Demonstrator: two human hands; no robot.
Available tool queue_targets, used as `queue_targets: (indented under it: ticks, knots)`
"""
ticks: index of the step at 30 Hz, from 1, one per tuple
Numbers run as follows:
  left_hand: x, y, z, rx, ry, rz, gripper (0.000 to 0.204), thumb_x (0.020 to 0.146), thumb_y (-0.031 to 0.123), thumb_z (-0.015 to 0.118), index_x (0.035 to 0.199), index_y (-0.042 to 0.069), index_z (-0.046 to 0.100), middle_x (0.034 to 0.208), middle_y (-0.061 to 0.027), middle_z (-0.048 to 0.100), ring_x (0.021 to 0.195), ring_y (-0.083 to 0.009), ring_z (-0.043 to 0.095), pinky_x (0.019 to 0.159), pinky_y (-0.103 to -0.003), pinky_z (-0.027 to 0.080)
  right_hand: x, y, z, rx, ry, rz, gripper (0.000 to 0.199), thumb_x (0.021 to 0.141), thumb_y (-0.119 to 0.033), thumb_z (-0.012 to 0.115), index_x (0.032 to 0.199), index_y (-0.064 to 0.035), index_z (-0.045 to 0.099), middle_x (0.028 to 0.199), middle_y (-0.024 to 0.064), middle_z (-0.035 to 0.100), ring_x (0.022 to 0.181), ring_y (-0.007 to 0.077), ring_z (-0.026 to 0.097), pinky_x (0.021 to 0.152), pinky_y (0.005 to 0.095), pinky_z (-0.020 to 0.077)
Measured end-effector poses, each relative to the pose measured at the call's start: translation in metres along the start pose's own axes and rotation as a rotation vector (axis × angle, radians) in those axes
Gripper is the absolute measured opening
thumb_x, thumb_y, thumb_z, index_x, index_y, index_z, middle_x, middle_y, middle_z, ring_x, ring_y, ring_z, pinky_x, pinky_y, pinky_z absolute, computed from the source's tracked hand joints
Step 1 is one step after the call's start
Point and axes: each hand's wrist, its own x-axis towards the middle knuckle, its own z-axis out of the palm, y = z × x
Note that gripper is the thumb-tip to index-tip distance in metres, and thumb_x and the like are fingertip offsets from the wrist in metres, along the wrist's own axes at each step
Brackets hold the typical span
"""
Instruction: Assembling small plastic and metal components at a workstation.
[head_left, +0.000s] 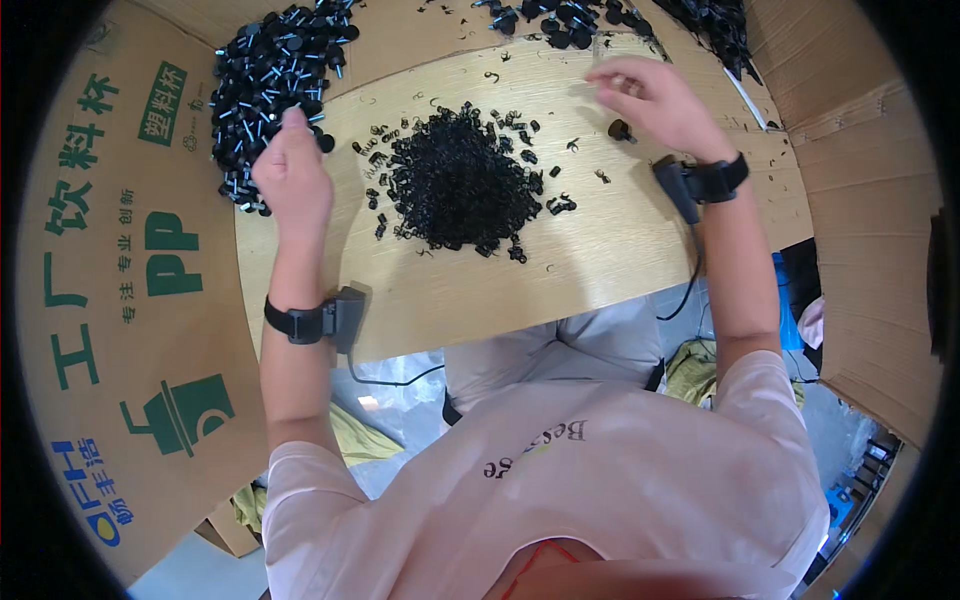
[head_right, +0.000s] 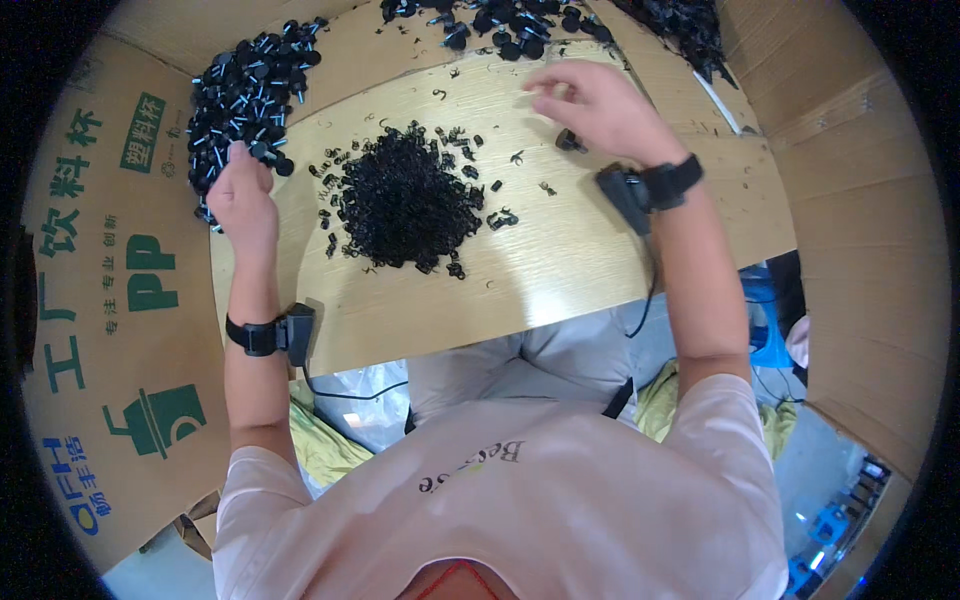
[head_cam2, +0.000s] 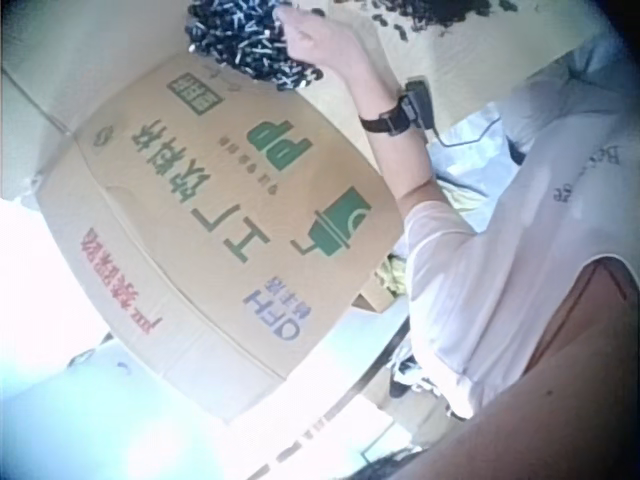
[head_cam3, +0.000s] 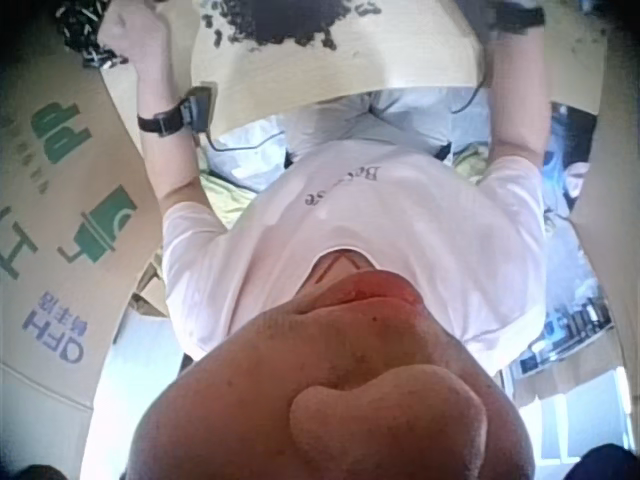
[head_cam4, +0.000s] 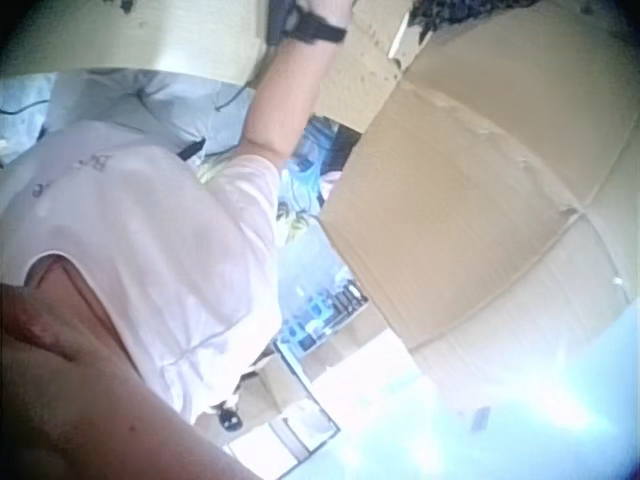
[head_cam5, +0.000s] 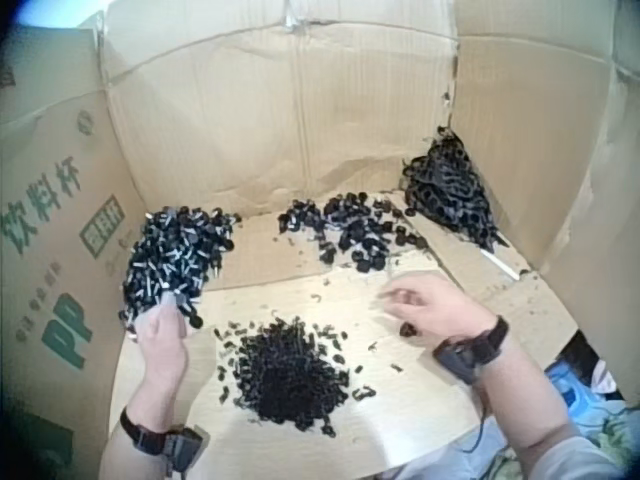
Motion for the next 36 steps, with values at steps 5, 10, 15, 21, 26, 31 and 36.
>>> queue_targets:
  ticks: [5, 10, 15, 21, 26, 31, 36]
  knots:
    - [-0.017, -0.014, 0.02, 0.041, -0.079, 0.091, 0.048, 0.103, 0.02, 0.048, 0.058, 0.007, 0.039, 0.055, 0.0044, 0.037, 0.052, -0.0052, 0.029, 0.048, -0.025, 0.022, -0.031, 0.019, -0.008, 0.044, -0.137, 0.178, 0.026, 0.081, -0.006, 0.07, 0.106, -0.0022, 0.064, 0.081, 0.0004, 0.057, 0.071, 0.0088, 0.051, 0.067, 0.024, 0.0461]
    - [-0.021, -0.018, 0.036, -0.064, -0.117, -0.017, 0.052, 0.102, 0.029, 0.051, 0.058, 0.007, 0.035, 0.055, 0.0075, 0.031, 0.055, -0.0049, 0.026, 0.047, -0.027, 0.021, -0.022, 0.009, 0.021, 0.086, -0.048, 0.156, 0.03, 0.079, -0.001, 0.069, 0.108, -0.0022, 0.063, 0.085, 0.0005, 0.058, 0.075, 0.0089, 0.054, 0.07, 0.0245, 0.047]
    - [-0.023, -0.024, 0.039, -0.117, -0.205, -0.002, 0.041, 0.102, 0.03, 0.048, 0.07, 0.005, 0.046, 0.056, 0.0058, 0.035, 0.055, -0.0062, 0.032, 0.049, -0.027, 0.029, 0.025, -0.03, 0.046, 0.138, 0.025, -0.112, 0.033, 0.082, 0.001, 0.065, 0.114, -0.0045, 0.063, 0.089, 0.0028, 0.06, 0.076, 0.0124, 0.057, 0.068, 0.0258, 0.0484]
    - [-0.024, -0.014, 0.038, -0.14, -0.372, -0.086, 0.022, 0.1, 0.026, 0.054, 0.102, 0.004, 0.059, 0.058, 0.0062, 0.04, 0.054, -0.003, 0.035, 0.05, -0.022, 0.03, 0.058, -0.08, 0.105, 0.388, -0.058, -0.188, 0.041, 0.082, 0.002, 0.066, 0.122, -0.0076, 0.062, 0.091, 0.0031, 0.061, 0.078, 0.0095, 0.058, 0.069, 0.023, 0.0489]
    - [-0.018, -0.01, 0.032, 0.062, -0.48, -0.049, 0.026, 0.096, 0.027, 0.06, 0.101, 0.002, 0.062, 0.055, 0.0019, 0.046, 0.052, -0.0037, 0.04, 0.049, -0.023, 0.032, 0.06, -0.074, 0.138, 0.706, 0.086, -0.214, 0.035, 0.083, 0.009, 0.066, 0.115, 0.0011, 0.057, 0.102, 0.0037, 0.063, 0.086, 0.0056, 0.058, 0.075, 0.0193, 0.0475]
    - [-0.021, -0.014, 0.033, 0.058, -0.576, -0.007, 0.027, 0.094, 0.028, 0.064, 0.096, 0.001, 0.063, 0.055, -0.0008, 0.048, 0.053, -0.0056, 0.04, 0.049, -0.023, 0.033, 0.059, -0.06, 0.134, 0.707, 0.048, -0.252, 0.031, 0.082, 0.01, 0.065, 0.112, 0.0013, 0.059, 0.106, 0.0049, 0.063, 0.088, 0.0052, 0.057, 0.073, 0.0177, 0.0454]
    - [-0.021, -0.015, 0.038, 0.039, -0.583, -0.038, 0.021, 0.091, 0.019, 0.067, 0.099, 0.0, 0.063, 0.055, 0.0008, 0.046, 0.053, -0.0042, 0.038, 0.049, -0.023, 0.03, 0.061, -0.049, 0.135, 0.735, -0.013, -0.375, 0.03, 0.084, 0.009, 0.062, 0.112, 0.0014, 0.059, 0.108, 0.0063, 0.063, 0.091, 0.008, 0.058, 0.077, 0.0212, 0.0471]
